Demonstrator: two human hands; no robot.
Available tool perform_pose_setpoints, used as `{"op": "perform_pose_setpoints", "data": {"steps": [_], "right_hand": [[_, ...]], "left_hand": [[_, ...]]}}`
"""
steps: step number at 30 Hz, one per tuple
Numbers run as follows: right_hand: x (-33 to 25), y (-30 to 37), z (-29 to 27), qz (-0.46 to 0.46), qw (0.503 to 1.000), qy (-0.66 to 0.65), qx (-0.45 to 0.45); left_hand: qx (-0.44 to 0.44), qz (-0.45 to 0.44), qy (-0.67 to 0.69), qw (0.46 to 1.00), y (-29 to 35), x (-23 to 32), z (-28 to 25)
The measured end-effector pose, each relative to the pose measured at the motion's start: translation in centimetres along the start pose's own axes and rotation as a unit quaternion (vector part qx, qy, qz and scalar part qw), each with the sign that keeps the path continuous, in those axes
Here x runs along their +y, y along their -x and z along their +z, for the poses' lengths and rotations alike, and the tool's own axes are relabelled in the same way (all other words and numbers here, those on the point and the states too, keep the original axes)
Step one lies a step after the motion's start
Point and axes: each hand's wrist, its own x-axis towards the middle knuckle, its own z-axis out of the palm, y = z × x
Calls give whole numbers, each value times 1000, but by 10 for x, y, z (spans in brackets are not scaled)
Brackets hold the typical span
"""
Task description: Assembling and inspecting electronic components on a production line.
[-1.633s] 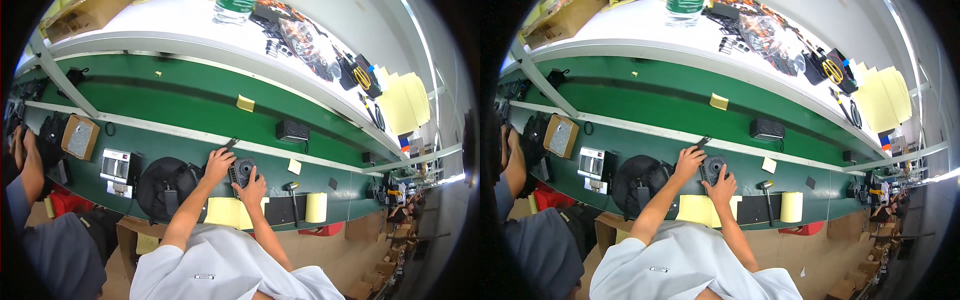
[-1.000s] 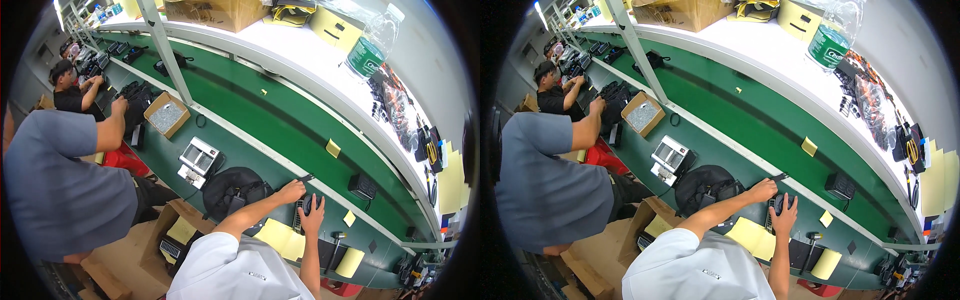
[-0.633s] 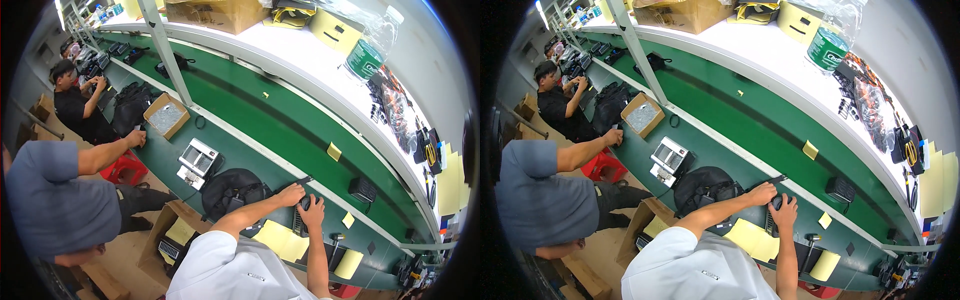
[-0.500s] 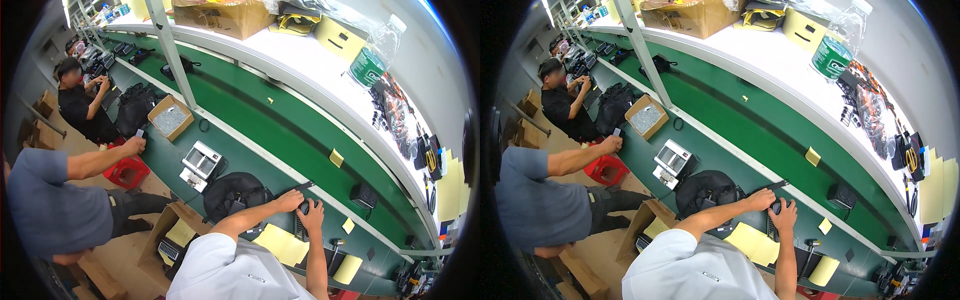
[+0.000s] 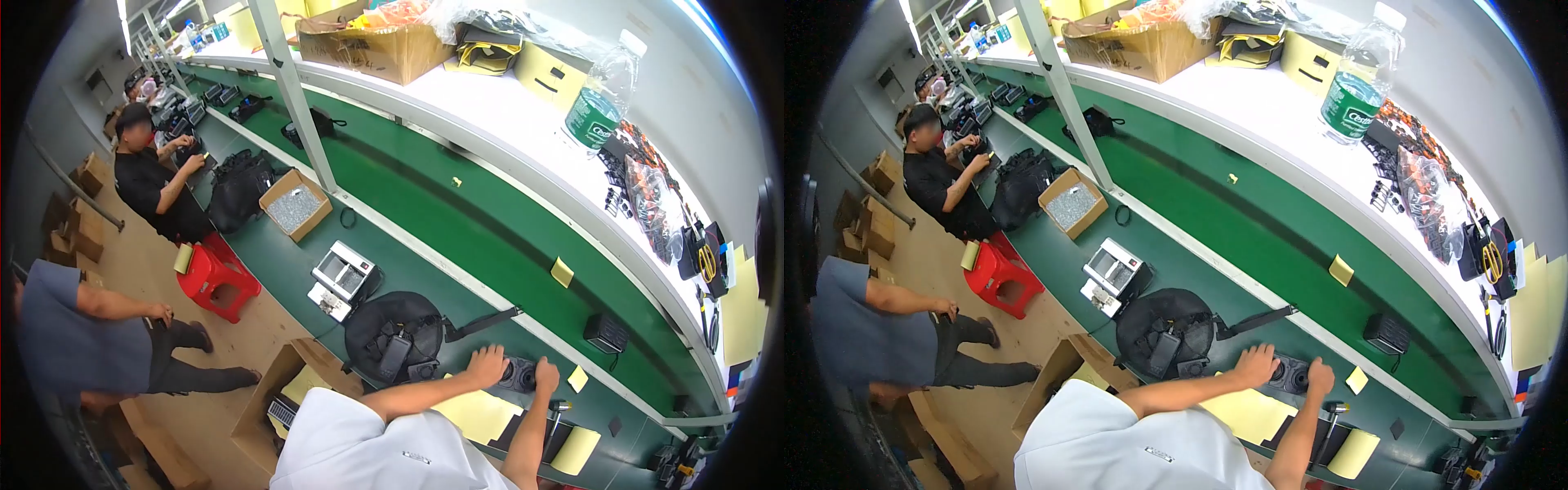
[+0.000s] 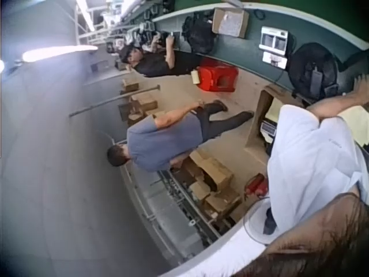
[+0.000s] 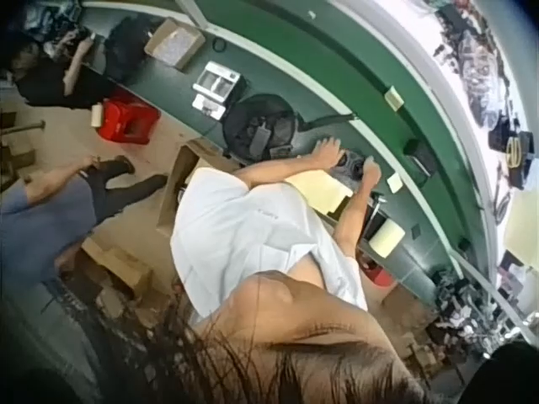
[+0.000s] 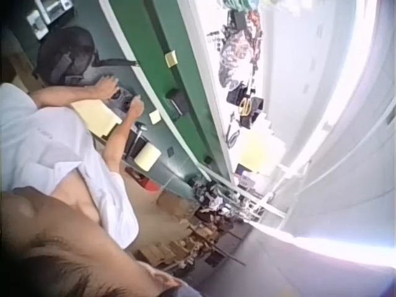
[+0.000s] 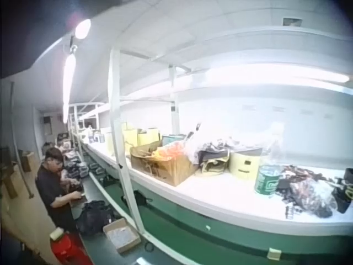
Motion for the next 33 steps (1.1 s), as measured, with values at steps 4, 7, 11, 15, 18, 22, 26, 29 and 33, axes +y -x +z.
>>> {"op": "perform_pose_setpoints", "data": {"steps": [4,7,11,15,18,22,26,29,33], "right_hand": [[39,5,49,-5,964,-266,20],[49,19,68,7,904,-427,1],[50,30,82,-42,869,-492,13],[54,30,84,-38,879,-473,48],[49,36,77,-39,924,-374,75],[36,42,50,-42,957,-281,64],[22,57,38,-31,968,-230,96],[21,46,41,-3,968,-226,110],[19,38,25,-33,947,-285,145]], "left_hand": [[41,-79,83,993,-2,6,18],[31,-69,49,996,-21,0,18],[12,-52,17,998,-29,2,15],[10,-36,1,999,-36,4,24],[38,-33,-5,999,-36,2,26],[16,-13,-44,999,-43,-4,23],[22,1,-99,995,-24,0,20],[39,3,-105,994,-48,-4,29],[53,-70,26,996,-31,-9,32]]}}
